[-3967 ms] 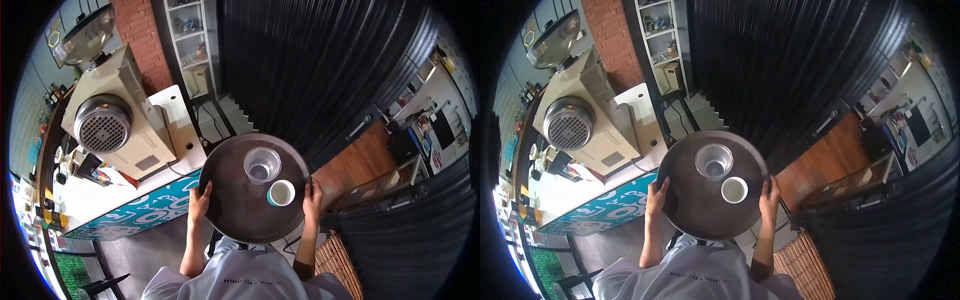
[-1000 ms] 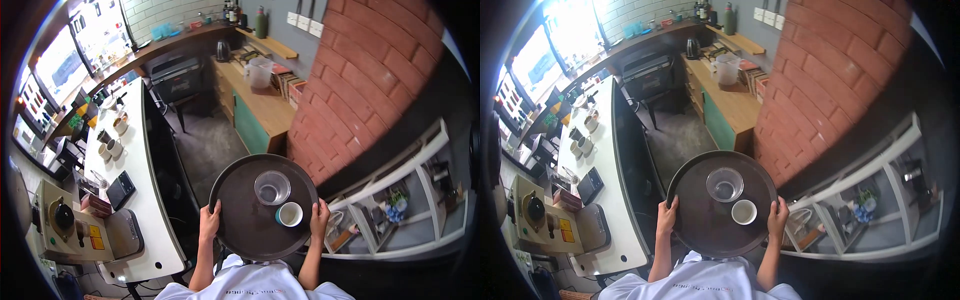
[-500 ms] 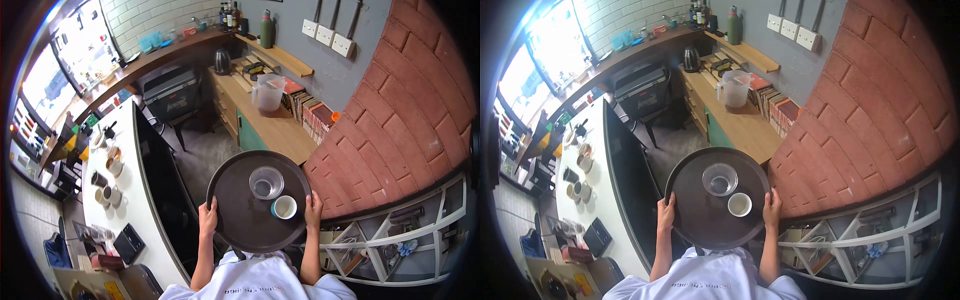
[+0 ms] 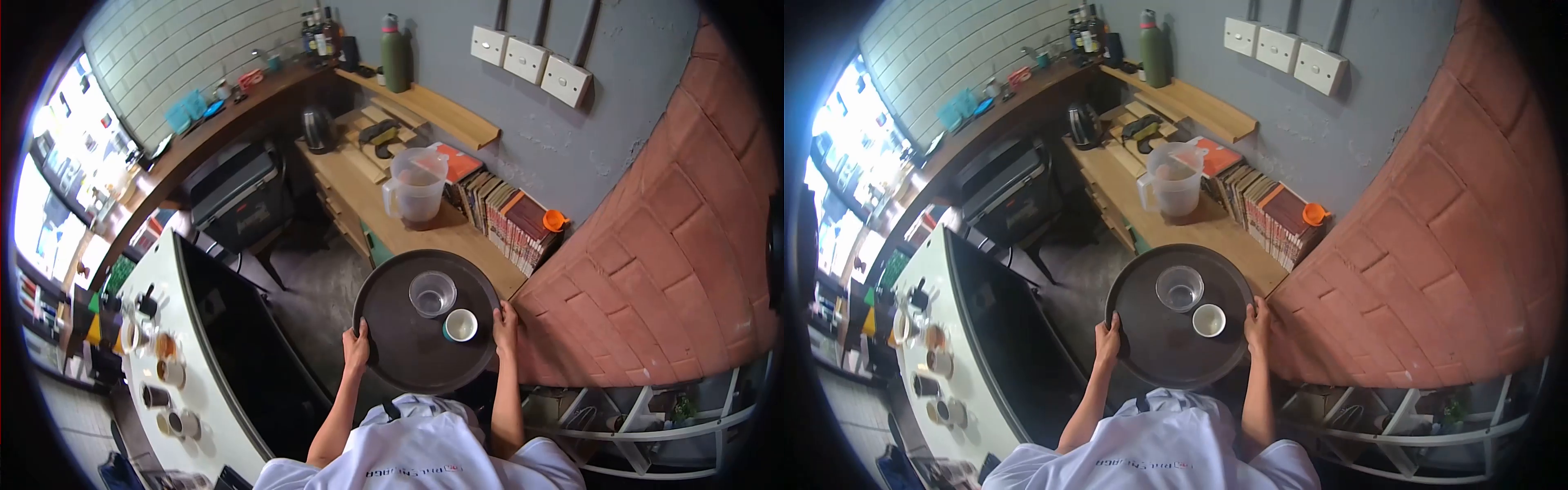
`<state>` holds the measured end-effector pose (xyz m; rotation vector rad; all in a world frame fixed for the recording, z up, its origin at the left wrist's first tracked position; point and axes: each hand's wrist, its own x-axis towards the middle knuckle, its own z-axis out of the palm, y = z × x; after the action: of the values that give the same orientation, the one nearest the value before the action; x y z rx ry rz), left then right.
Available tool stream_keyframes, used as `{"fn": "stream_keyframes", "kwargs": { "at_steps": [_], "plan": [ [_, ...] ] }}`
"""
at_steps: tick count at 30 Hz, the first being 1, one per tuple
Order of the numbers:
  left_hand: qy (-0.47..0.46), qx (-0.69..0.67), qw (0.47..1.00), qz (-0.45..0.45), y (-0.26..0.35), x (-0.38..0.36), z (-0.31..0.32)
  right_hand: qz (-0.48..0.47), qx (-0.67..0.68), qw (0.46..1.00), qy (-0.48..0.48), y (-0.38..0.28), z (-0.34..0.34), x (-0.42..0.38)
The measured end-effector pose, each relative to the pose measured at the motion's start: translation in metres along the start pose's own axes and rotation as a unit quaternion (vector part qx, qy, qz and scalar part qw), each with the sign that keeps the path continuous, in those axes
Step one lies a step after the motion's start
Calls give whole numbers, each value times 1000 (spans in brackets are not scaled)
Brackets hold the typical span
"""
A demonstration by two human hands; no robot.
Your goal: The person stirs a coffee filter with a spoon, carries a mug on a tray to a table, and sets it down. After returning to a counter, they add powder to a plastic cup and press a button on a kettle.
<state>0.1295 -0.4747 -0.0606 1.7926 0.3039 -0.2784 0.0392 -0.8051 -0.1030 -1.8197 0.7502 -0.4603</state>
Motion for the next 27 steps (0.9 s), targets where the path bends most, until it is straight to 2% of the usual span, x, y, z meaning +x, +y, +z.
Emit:
{"fn": "stream_keyframes", "kwargs": {
  "at_steps": [2, 5, 7, 10, 14, 18, 20, 21, 24, 27],
  "plan": [
    [-16, -16, 1000, 18, -8, 34, 16, -22, -17, 996, 80, -1, 15, 14],
    [-43, 6, 999, 1, -15, 72, 32, 26, -8, 998, 63, 8, 24, 36],
    [-58, -35, 998, -5, -14, 89, 44, 69, 6, 997, 37, -11, 24, 43],
    [-66, -5, 998, 4, -14, 109, 60, 84, -65, 990, 95, 8, 37, 57],
    [-101, 11, 995, 8, -20, 135, 80, 132, -52, 981, 129, 18, 43, 68],
    [-106, -22, 994, -8, -36, 159, 102, 133, -52, 978, 152, 48, 47, 83],
    [-102, 70, 992, -22, -35, 162, 105, 128, -77, 978, 143, 71, 47, 89],
    [-107, 74, 991, -28, -38, 160, 105, 119, -77, 979, 147, 89, 49, 92],
    [-124, 55, 990, -24, -34, 166, 118, 131, -69, 978, 148, 50, 41, 98],
    [-79, -1, 997, -2, -29, 157, 133, 133, -69, 979, 137, 41, 37, 112]
  ]
}}
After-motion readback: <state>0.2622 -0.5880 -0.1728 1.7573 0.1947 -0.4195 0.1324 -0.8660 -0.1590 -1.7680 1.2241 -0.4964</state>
